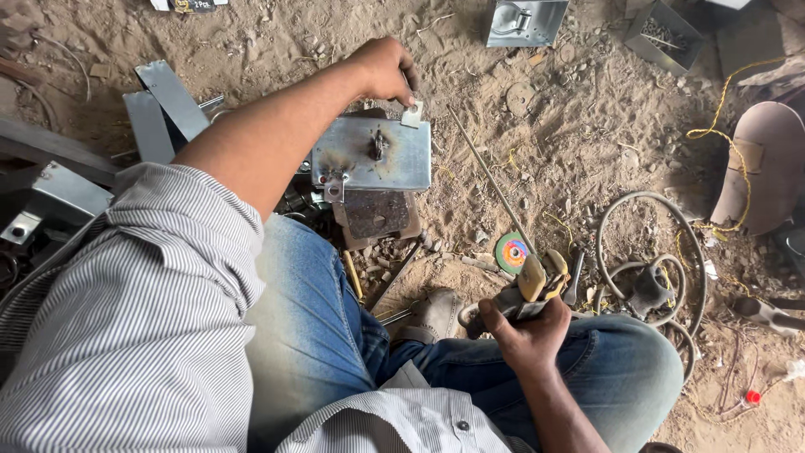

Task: The person welds components onto a metal electrical-style box while sitting on the floor, using a welding electrode and hammer to secure parts.

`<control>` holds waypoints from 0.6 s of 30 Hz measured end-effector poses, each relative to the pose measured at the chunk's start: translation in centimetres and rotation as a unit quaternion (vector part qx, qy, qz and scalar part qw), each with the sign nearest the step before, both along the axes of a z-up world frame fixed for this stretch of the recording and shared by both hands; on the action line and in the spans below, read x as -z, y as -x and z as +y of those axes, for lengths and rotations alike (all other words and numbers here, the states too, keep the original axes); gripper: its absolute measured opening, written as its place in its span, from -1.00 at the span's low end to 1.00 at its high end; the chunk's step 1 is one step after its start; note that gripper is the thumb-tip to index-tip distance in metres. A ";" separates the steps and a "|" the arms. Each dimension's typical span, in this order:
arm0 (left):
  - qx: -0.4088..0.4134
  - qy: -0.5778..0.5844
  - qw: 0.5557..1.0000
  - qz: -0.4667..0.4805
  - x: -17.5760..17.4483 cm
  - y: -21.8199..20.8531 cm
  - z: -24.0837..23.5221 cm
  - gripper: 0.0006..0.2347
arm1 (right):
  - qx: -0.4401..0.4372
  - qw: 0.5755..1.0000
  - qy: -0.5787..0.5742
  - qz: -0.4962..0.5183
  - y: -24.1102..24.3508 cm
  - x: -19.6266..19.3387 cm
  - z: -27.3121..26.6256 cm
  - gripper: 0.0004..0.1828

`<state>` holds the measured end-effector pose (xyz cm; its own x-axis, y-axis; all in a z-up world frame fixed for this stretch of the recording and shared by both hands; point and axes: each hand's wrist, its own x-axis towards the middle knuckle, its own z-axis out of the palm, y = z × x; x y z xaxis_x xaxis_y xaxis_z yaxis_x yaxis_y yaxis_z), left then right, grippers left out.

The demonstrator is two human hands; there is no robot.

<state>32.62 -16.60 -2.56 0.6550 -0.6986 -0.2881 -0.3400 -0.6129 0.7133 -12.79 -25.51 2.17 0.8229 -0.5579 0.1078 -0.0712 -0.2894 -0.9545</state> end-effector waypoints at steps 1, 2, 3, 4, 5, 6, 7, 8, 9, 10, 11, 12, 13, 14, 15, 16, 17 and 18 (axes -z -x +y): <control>0.016 -0.024 0.999 0.015 -0.2 -0.1 -0.2 -0.81 | -0.001 1.000 0.009 0.004 0.1 -0.2 -0.1 -0.60; 0.032 -0.048 0.998 0.030 -0.2 -0.2 -0.4 -0.85 | 0.001 1.000 0.010 0.005 0.2 -0.4 -0.1 -0.60; 0.034 -0.047 0.998 0.031 -0.2 -0.4 -0.3 -0.85 | -0.005 1.000 0.022 0.009 0.3 -0.6 -0.1 -0.59; 0.045 -0.031 0.998 0.044 -0.1 -0.6 0.0 -0.85 | -0.010 0.999 0.033 0.013 0.5 -0.7 -0.1 -0.58; 0.059 -0.013 0.997 0.056 -0.1 -0.8 0.1 -0.84 | -0.006 0.999 0.036 0.013 0.6 -1.0 -0.1 -0.58; 0.063 -0.010 0.996 0.055 -0.1 -0.8 0.0 -0.84 | -0.005 0.999 0.051 0.020 0.6 -1.2 -0.1 -0.58; 0.040 -0.022 0.998 0.048 0.0 -0.7 0.1 -0.85 | -0.006 0.998 0.064 0.027 0.7 -1.4 0.0 -0.57; 0.017 -0.034 0.998 0.041 0.1 -0.7 0.3 -0.87 | -0.003 0.997 0.066 0.028 0.7 -1.4 0.2 -0.57; 0.022 -0.031 0.998 0.042 0.1 -0.8 0.4 -0.87 | -0.014 0.999 0.044 0.005 0.7 -1.5 0.3 -0.58; 0.018 -0.011 0.997 0.069 0.1 -0.9 0.7 -0.87 | -0.025 0.999 0.023 -0.018 0.7 -1.5 0.4 -0.60; 0.012 0.007 0.995 0.095 0.1 -1.0 1.0 -0.87 | -0.022 0.999 0.024 -0.018 0.7 -1.5 0.4 -0.60; 0.015 0.007 0.995 0.095 0.1 -1.1 1.0 -0.87 | -0.031 0.999 0.020 -0.013 0.7 -1.5 0.5 -0.61; 0.015 0.024 0.995 0.096 0.1 -1.1 1.3 -0.85 | -0.043 0.999 0.014 -0.009 0.7 -1.5 0.6 -0.62; 0.014 0.041 0.994 0.097 0.1 -1.1 1.5 -0.83 | -0.043 0.999 0.013 -0.009 0.8 -1.5 0.7 -0.62; 0.013 0.040 0.994 0.097 0.2 -1.1 1.5 -0.83 | -0.041 0.999 0.021 -0.002 0.9 -1.5 0.8 -0.63; 0.011 0.041 0.994 0.104 0.2 -1.1 1.4 -0.83 | -0.038 0.999 0.029 0.004 0.9 -1.5 0.9 -0.65; 0.009 0.042 0.993 0.110 0.2 -1.1 1.3 -0.82 | -0.040 0.999 0.028 0.004 0.9 -1.5 0.9 -0.65; 0.007 0.041 0.993 0.110 0.2 -1.0 1.2 -0.82 | -0.041 0.999 0.020 0.008 1.0 -1.5 1.0 -0.65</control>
<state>33.64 -15.41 -2.80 0.5720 -0.7348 -0.3645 -0.1783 -0.5451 0.8192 -13.76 -24.56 3.68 0.8675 -0.4840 0.1147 -0.0608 -0.3321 -0.9413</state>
